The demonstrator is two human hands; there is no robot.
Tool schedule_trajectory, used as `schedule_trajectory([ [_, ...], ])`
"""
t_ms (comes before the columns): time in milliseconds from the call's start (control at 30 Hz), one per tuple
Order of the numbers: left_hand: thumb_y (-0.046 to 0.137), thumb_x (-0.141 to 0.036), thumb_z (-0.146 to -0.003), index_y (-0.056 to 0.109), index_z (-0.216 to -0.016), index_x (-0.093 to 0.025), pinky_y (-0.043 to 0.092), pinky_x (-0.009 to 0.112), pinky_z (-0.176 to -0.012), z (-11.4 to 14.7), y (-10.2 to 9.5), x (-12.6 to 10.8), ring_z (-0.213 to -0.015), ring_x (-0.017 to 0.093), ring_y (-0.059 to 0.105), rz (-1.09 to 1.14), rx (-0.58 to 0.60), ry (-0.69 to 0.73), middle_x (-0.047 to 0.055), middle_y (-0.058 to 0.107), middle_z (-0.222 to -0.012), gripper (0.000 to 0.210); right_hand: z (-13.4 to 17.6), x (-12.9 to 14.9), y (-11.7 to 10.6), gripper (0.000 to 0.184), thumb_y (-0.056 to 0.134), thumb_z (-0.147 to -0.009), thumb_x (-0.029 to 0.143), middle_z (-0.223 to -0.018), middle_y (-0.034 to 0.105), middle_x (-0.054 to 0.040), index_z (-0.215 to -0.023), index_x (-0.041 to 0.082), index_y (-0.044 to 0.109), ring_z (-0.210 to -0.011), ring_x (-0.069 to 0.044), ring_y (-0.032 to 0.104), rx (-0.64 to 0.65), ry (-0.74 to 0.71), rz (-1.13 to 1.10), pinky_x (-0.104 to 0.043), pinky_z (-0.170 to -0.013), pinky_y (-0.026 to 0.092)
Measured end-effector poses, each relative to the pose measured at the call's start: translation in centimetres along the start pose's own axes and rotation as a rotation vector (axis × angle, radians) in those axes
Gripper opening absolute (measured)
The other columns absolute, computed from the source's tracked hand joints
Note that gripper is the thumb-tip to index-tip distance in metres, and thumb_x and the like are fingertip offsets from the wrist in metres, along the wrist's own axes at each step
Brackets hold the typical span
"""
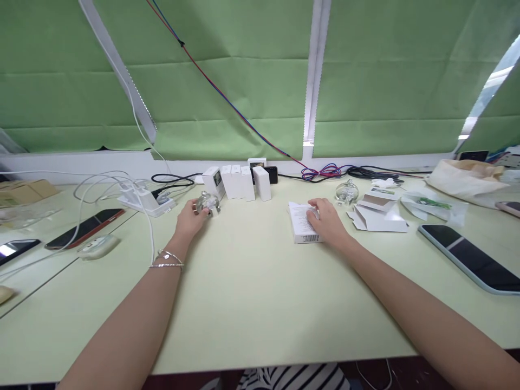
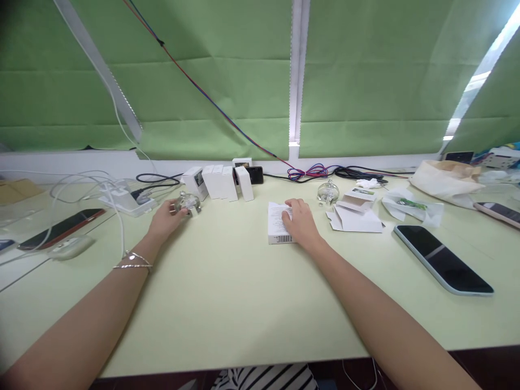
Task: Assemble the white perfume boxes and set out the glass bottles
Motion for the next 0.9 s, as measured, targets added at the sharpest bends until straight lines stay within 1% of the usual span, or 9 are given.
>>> schedule_trajectory([
  [167,0.053,-0.036,-0.077,0.046,-0.116,-0.017,0.044,0.038,-0.088,2.5,4.1,-4.7,-0.097,0.024,0.061,0.042,0.297,0.232,0.011,0.060,-0.114,0.044,0.1,1.4,-0.6,0.027,0.042,-0.080,0.024,-0.105,0.056,-0.0124,-0.102,0.017,0.055,-0.103,-0.028,0.049,-0.007,-0.050,0.029,-0.046,-0.091,0.038],
  [300,0.051,-0.044,-0.079,0.043,-0.119,-0.019,0.044,0.035,-0.088,6.0,6.7,-9.0,-0.100,0.023,0.059,0.126,0.513,0.401,0.009,0.055,-0.122,0.048,0.8,4.8,-1.4,0.024,0.042,-0.081,0.020,-0.103,0.058,-0.0111,-0.100,0.018,0.056,-0.100,-0.027,0.049,-0.029,-0.239,0.048,-0.045,-0.090,0.038],
  [367,0.051,-0.047,-0.079,0.044,-0.119,-0.021,0.045,0.035,-0.087,7.8,7.4,-10.7,-0.098,0.022,0.060,0.128,0.583,0.451,0.008,0.057,-0.119,0.048,1.7,7.0,-0.7,0.023,0.040,-0.083,0.019,-0.099,0.060,-0.0101,-0.099,0.019,0.057,-0.098,-0.025,0.051,0.053,-0.383,0.029,-0.041,-0.088,0.040],
  [433,0.050,-0.046,-0.080,0.044,-0.119,-0.022,0.045,0.034,-0.085,9.6,8.0,-12.3,-0.095,0.022,0.060,0.124,0.655,0.496,0.006,0.059,-0.114,0.046,2.9,8.8,1.0,0.024,0.039,-0.084,0.017,-0.095,0.062,-0.0087,-0.099,0.019,0.058,-0.093,-0.022,0.054,0.222,-0.513,0.018,-0.036,-0.083,0.043],
  [533,0.048,-0.043,-0.082,0.045,-0.119,-0.023,0.045,0.032,-0.082,12.1,8.5,-14.3,-0.093,0.020,0.060,0.148,0.755,0.551,0.004,0.061,-0.111,0.042,4.6,10.0,3.3,0.025,0.039,-0.084,0.014,-0.090,0.064,-0.0074,-0.100,0.019,0.059,-0.086,-0.020,0.057,0.431,-0.613,0.099,-0.034,-0.077,0.043],
  [667,0.049,-0.041,-0.081,0.045,-0.118,-0.023,0.046,0.032,-0.079,13.6,8.9,-15.4,-0.090,0.019,0.060,0.166,0.804,0.576,0.004,0.062,-0.107,0.041,4.8,9.8,4.1,0.025,0.044,-0.084,0.014,-0.094,0.064,-0.0083,-0.105,0.018,0.058,-0.090,-0.022,0.055,0.462,-0.591,0.268,-0.036,-0.081,0.039],
  [733,0.050,-0.042,-0.081,0.046,-0.118,-0.023,0.045,0.032,-0.078,13.6,9.0,-15.3,-0.089,0.020,0.059,0.154,0.799,0.573,0.004,0.062,-0.105,0.042,4.8,9.5,4.3,0.021,0.046,-0.084,0.017,-0.092,0.064,-0.0081,-0.099,0.018,0.060,-0.090,-0.022,0.054,0.496,-0.578,0.318,-0.037,-0.081,0.037],
  [833,0.050,-0.042,-0.081,0.046,-0.118,-0.023,0.045,0.032,-0.077,13.5,9.1,-15.1,-0.087,0.020,0.059,0.136,0.792,0.574,0.004,0.062,-0.104,0.042,5.1,9.0,4.5,0.021,0.042,-0.085,0.014,-0.090,0.064,-0.0068,-0.093,0.018,0.062,-0.087,-0.020,0.055,0.580,-0.582,0.322,-0.035,-0.082,0.036],
  [900,0.050,-0.042,-0.081,0.045,-0.118,-0.023,0.045,0.032,-0.076,13.6,9.1,-15.1,-0.086,0.019,0.059,0.135,0.796,0.581,0.004,0.062,-0.103,0.042,5.1,8.9,4.1,0.025,0.042,-0.083,0.010,-0.092,0.063,-0.0064,-0.095,0.019,0.061,-0.090,-0.019,0.055,0.604,-0.595,0.292,-0.034,-0.084,0.035],
])
Point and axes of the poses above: each hand's wrist, its own z-axis away from the middle knuckle, its own y-axis out of the palm, x = y × z, the point moved 10 cm from there along -z, towards the middle knuckle
